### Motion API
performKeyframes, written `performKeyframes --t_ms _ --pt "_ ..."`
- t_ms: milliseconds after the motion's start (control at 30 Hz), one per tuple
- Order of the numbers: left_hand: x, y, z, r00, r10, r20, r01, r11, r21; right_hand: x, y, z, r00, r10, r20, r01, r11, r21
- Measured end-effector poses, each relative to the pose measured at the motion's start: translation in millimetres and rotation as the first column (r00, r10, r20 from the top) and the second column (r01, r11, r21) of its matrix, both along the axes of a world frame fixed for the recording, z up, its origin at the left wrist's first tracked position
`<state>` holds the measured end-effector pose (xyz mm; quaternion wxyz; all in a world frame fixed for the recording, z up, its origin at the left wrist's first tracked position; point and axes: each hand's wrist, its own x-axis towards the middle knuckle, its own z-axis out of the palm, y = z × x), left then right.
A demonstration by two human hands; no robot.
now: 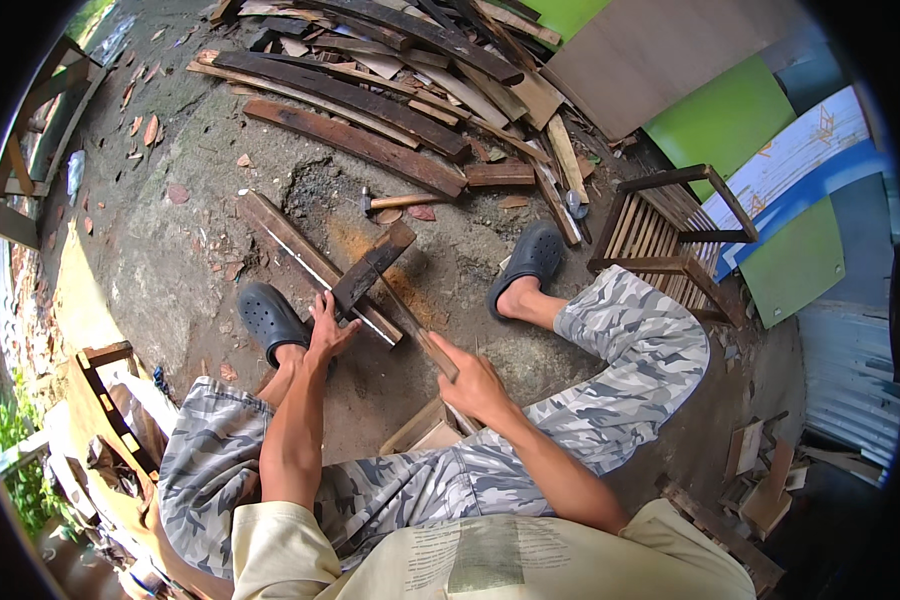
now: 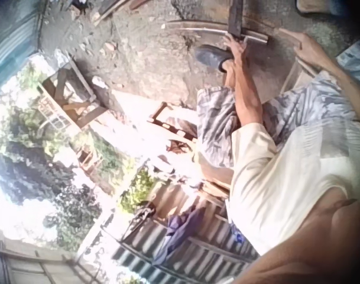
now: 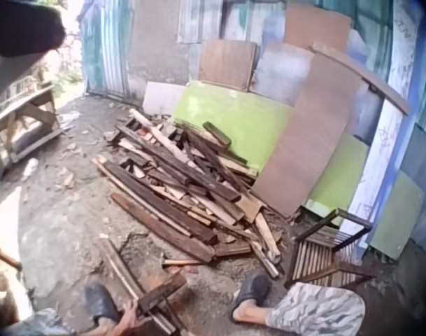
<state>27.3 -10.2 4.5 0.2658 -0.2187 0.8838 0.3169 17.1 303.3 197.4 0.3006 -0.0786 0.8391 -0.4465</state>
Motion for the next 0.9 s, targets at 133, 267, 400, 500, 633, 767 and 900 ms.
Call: performKeyframes --t_ms 133,267,400,500,633,767,900 --pt "-1 -5 -7 1.000 0.010 0.028 -0.011 1.000 0.016 5 16 36 0.990 0.013 0.144 -0.023 0.997 0.067" --pt "-10 4 0 0.999 -0.012 0.046 0.012 1.000 0.007 -40 -44 -8 0.999 -0.005 0.044 0.000 0.995 0.104" --pt "-5 1 -2 1.000 -0.019 -0.005 0.019 0.999 0.026 -26 -39 -41 0.998 -0.059 0.004 0.059 0.997 0.041" --pt "-2 -6 -4 0.999 0.019 0.038 -0.020 1.000 0.019 2 5 16 0.997 -0.012 0.077 0.014 1.000 -0.023" --pt "-5 2 1 0.993 0.005 0.118 -0.004 1.000 -0.007 4 2 43 0.996 -0.017 0.084 0.011 0.998 0.069" --pt "-17 12 9 0.995 -0.020 0.101 0.019 1.000 0.007 -40 -53 -17 0.999 -0.038 0.019 0.035 0.990 0.135" --pt "-10 3 3 0.997 -0.005 0.082 0.002 0.999 0.032 -27 -36 -23 1.000 -0.027 0.006 0.026 0.998 0.057"
